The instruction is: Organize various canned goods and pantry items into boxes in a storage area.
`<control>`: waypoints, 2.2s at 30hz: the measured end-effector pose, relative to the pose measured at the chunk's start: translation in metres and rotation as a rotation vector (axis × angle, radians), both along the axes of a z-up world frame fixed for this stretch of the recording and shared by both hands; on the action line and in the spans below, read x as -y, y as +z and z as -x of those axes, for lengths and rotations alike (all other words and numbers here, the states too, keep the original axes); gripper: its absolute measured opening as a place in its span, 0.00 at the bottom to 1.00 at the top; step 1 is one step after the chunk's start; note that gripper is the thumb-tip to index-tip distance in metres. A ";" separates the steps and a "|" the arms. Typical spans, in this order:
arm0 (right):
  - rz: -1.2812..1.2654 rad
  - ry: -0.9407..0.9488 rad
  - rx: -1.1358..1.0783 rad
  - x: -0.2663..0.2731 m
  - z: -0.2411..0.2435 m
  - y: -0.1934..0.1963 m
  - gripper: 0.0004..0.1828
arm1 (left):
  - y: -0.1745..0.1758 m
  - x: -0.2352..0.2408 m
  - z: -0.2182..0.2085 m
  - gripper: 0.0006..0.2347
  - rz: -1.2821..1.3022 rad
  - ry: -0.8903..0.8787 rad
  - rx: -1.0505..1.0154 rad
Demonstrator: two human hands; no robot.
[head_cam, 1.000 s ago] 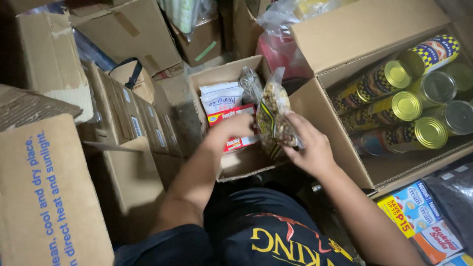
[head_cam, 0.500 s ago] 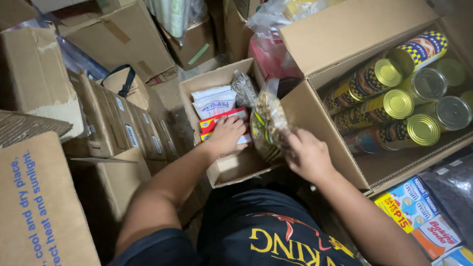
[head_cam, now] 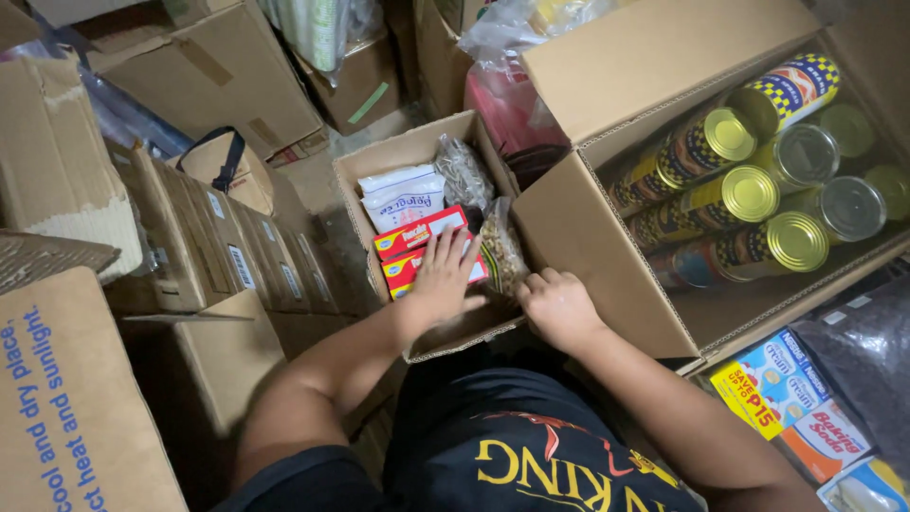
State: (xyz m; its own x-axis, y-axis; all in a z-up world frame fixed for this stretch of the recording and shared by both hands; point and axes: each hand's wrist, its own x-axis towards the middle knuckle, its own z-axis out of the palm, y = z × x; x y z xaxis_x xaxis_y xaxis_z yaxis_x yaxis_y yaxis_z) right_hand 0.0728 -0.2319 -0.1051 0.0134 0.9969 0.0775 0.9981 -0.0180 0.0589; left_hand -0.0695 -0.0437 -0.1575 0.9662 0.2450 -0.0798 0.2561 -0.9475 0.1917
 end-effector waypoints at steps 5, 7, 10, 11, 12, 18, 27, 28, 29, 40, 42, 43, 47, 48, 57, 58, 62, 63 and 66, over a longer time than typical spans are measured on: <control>-0.087 0.021 -0.123 0.002 0.007 0.022 0.13 | -0.005 -0.004 -0.018 0.52 0.045 0.011 -0.205; -0.123 0.021 -0.200 0.005 0.015 0.042 0.14 | 0.006 -0.010 -0.028 0.53 0.059 0.018 -0.297; -0.233 -0.007 -0.505 0.023 0.019 0.083 0.15 | 0.050 -0.013 -0.054 0.52 0.074 0.143 -0.105; -0.308 0.019 -0.551 0.033 0.018 0.097 0.15 | 0.080 -0.008 -0.059 0.49 0.021 0.184 0.095; -0.387 0.044 -0.594 0.043 0.017 0.111 0.15 | 0.111 -0.002 -0.064 0.46 -0.026 0.223 0.295; -0.800 -0.157 -0.606 0.155 -0.006 0.156 0.12 | 0.193 0.091 -0.079 0.45 0.149 0.024 0.641; -1.055 -0.990 -0.496 0.361 -0.048 0.088 0.10 | 0.182 0.274 -0.121 0.36 0.764 -0.493 0.666; -1.057 -0.997 -0.488 0.383 -0.058 0.068 0.10 | 0.164 0.292 -0.131 0.36 0.769 -0.502 0.666; -1.072 -1.065 -0.538 0.405 -0.067 0.048 0.16 | 0.147 0.310 -0.143 0.35 0.981 -0.483 0.554; -0.707 -1.261 -0.213 0.481 -0.096 -0.027 0.49 | -0.061 0.446 -0.261 0.21 2.164 0.213 -0.197; -0.703 -1.227 -0.122 0.471 -0.089 -0.010 0.45 | -0.068 0.458 -0.274 0.14 2.266 0.310 -0.228; -0.705 -1.225 -0.124 0.472 -0.090 -0.011 0.45 | -0.068 0.462 -0.279 0.14 2.264 0.311 -0.226; -0.748 -1.162 -0.057 0.476 -0.100 -0.015 0.27 | -0.069 0.476 -0.297 0.16 2.260 0.434 -0.219; -0.753 -1.131 -0.031 0.478 -0.103 -0.017 0.21 | -0.070 0.479 -0.300 0.19 2.250 0.472 -0.226; -0.851 -1.031 -0.177 0.485 -0.105 -0.023 0.26 | -0.047 0.493 -0.319 0.35 2.177 0.753 -0.261; -0.851 -1.029 -0.174 0.486 -0.104 -0.022 0.26 | -0.053 0.495 -0.324 0.35 2.180 0.752 -0.259; -0.853 -1.080 -0.245 0.488 -0.096 -0.020 0.27 | -0.057 0.506 -0.332 0.28 2.160 0.743 -0.136; -0.863 -1.099 -0.254 0.488 -0.095 -0.021 0.27 | -0.052 0.510 -0.332 0.25 2.149 0.731 -0.049; -0.917 -1.127 -0.291 0.487 -0.091 -0.021 0.31 | -0.047 0.515 -0.335 0.24 2.152 0.774 0.087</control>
State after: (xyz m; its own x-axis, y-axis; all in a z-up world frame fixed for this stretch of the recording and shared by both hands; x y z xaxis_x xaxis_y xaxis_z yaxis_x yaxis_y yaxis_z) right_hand 0.1638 -0.7188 -0.1265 0.8535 0.0567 0.5180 0.4073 -0.6925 -0.5954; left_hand 0.2654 -0.5587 -0.2045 0.7770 0.0881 -0.6233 0.2858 0.8329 0.4740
